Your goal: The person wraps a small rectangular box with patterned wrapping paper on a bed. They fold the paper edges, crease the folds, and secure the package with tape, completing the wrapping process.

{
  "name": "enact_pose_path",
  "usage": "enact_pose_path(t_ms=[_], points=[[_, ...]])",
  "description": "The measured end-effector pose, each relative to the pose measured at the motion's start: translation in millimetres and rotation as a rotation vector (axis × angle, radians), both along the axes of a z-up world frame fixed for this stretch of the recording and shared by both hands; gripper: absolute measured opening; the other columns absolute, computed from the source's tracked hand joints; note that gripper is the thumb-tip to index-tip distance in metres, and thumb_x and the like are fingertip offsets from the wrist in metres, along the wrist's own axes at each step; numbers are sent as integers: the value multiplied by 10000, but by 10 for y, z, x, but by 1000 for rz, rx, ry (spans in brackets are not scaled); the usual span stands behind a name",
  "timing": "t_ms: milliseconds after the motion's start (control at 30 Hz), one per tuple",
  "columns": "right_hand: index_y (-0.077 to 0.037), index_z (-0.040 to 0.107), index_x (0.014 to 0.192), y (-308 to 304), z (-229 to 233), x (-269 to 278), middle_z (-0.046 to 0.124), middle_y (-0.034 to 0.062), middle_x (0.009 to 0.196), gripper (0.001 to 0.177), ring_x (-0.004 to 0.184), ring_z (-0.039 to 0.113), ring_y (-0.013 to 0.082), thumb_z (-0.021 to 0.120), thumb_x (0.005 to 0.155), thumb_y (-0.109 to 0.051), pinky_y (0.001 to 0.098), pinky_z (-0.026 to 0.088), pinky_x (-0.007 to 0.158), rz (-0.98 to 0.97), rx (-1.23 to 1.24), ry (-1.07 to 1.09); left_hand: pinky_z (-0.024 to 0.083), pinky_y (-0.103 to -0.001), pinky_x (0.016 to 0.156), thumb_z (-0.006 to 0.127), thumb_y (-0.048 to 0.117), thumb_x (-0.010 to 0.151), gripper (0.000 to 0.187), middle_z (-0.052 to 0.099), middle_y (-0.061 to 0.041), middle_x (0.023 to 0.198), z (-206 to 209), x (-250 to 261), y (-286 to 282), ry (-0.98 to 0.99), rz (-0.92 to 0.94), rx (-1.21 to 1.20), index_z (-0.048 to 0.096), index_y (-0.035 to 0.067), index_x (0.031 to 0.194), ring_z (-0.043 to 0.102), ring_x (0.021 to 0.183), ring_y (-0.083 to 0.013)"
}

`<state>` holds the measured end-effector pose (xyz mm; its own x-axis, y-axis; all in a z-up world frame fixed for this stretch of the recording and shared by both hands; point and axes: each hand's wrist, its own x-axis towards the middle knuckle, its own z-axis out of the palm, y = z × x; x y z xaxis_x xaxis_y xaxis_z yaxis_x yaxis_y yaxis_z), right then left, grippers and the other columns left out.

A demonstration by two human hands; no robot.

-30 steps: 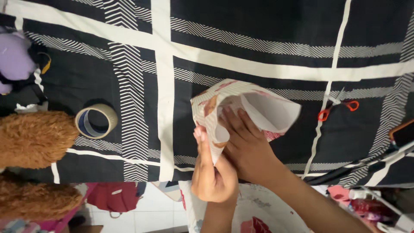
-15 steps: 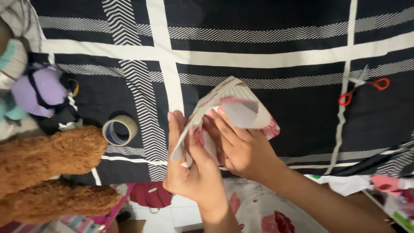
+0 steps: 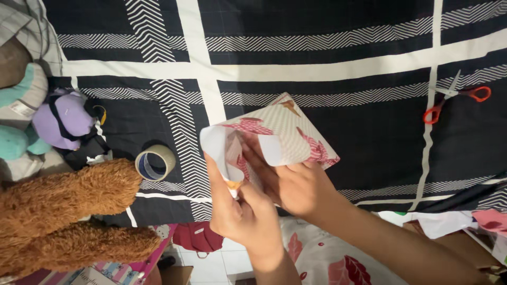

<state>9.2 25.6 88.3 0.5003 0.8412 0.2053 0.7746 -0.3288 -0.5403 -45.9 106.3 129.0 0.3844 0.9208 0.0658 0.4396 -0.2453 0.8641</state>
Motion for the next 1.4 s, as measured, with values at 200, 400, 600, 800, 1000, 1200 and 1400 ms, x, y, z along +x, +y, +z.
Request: enact_pose_path(t_ms=[200,400,600,800,1000,1200,1400], points=[[-42,734,1098,-92,-156,89,608,83,1508,218,1005,673,198,747,891,-109,319,590,763,80,-176,27,549,-304,994,398,-110,838,637,586,-261,1428,113,-115,116,-77,-117,-56,400,-107,1475,652,1278,-299],[12,728,1225,-64,-93,59,607,137,1402,404,1148,680,265,729,838,-103,354,600,822,39,2,-107,596,-312,1028,494,-81,977,454,616,-266,1477,46,-159,46,-10,-137,-34,519,-100,1430,725,1265,-297],[9,677,1123,-191,23,120,646,153,1319,300,1023,700,229,732,833,-43,326,596,746,91,26,71,555,-343,1095,468,-101,965,465,578,-277,1493,22,-205,51,-118,-178,-86,478,-123,1429,649,1356,-338],[-21,636,1285,-263,640,190,616,115,1318,447,905,703,191,704,848,-90,278,547,631,-18,-98,-85,513,-356,1129,450,-99,917,531,632,-250,1442,-81,-286,72,-193,-246,-121,463,-100,1447,652,1359,-318],[23,538,1395,196,738,222,566,191,1409,701,687,695,185,687,797,-311,222,531,471,-66,-699,-615,528,-336,1069,485,-45,1001,439,676,-230,1398,-142,-260,105,-131,-296,-79,487,-44,1440,657,1341,-308],[1,588,1253,322,450,449,573,126,1164,509,649,725,183,717,809,-213,273,581,576,-151,-792,-471,549,-363,1004,562,43,977,502,675,-249,1348,-238,-180,164,-145,-336,-157,450,9,1464,652,1305,-347],[-142,658,1074,83,194,681,617,32,1169,588,812,723,290,860,533,-250,370,594,617,-84,-487,-336,503,-413,1033,688,123,941,585,638,-271,1352,-143,-352,114,-118,-335,-65,435,-18,1448,617,1287,-388]])
